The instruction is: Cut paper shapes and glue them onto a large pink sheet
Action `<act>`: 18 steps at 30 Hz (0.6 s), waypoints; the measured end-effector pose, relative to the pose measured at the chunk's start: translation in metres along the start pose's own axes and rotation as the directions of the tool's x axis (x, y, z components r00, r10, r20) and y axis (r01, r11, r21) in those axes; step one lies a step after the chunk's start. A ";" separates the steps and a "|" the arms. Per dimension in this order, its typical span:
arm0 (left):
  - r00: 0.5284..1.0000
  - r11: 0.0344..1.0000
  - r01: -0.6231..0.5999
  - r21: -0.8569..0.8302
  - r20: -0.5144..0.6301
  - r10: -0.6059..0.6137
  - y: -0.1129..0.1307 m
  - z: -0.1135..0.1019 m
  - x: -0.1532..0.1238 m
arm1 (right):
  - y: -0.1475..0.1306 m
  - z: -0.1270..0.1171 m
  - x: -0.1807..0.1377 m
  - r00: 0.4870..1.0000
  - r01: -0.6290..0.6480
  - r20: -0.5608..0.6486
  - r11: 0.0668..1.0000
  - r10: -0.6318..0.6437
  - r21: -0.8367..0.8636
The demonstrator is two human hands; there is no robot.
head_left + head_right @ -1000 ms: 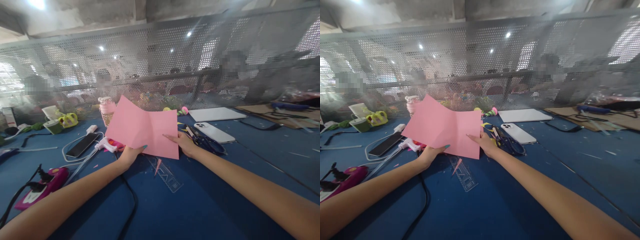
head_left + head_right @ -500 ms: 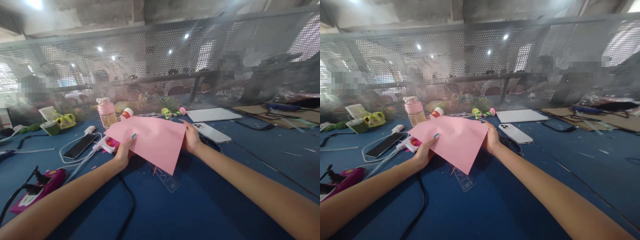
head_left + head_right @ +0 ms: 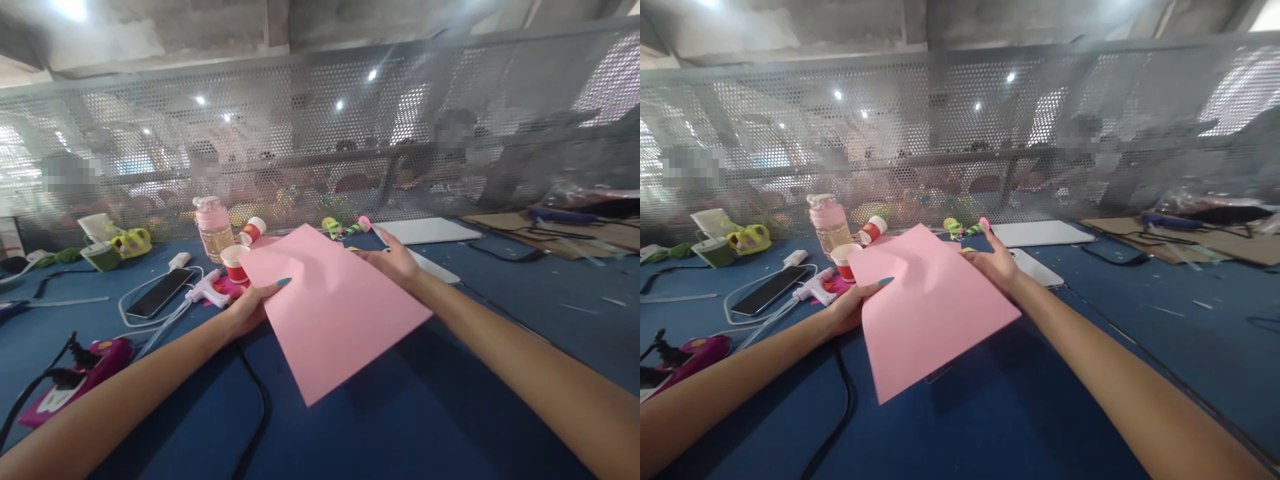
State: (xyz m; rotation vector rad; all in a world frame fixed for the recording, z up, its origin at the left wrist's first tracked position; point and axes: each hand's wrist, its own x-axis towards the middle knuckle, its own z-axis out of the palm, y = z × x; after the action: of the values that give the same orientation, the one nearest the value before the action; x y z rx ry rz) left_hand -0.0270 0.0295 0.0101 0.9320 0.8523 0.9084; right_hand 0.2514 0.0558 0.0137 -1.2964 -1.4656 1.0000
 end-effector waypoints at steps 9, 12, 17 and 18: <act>0.974 0.987 0.044 0.155 0.211 -0.077 -0.001 0.000 -0.005 | 0.003 0.030 0.002 0.985 -0.169 0.061 0.961 0.160 0.220; 0.995 0.988 -0.075 0.132 0.071 0.066 -0.003 -0.002 0.000 | 0.006 0.032 0.002 0.993 -0.100 -0.045 0.985 0.107 0.138; 0.944 0.948 -0.247 0.200 -0.170 0.282 -0.002 -0.011 0.012 | 0.009 0.029 0.004 0.971 -0.012 -0.238 0.992 -0.018 -0.124; 0.931 0.944 -0.253 0.210 -0.211 0.296 -0.002 -0.012 0.014 | 0.009 0.030 0.004 0.969 -0.008 -0.246 0.988 -0.030 -0.153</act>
State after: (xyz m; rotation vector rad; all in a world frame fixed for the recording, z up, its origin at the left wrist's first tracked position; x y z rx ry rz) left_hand -0.0325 0.0449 0.0010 1.1332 1.0397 1.2214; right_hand 0.2240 0.0603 -0.0019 -1.4650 -1.3743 0.6988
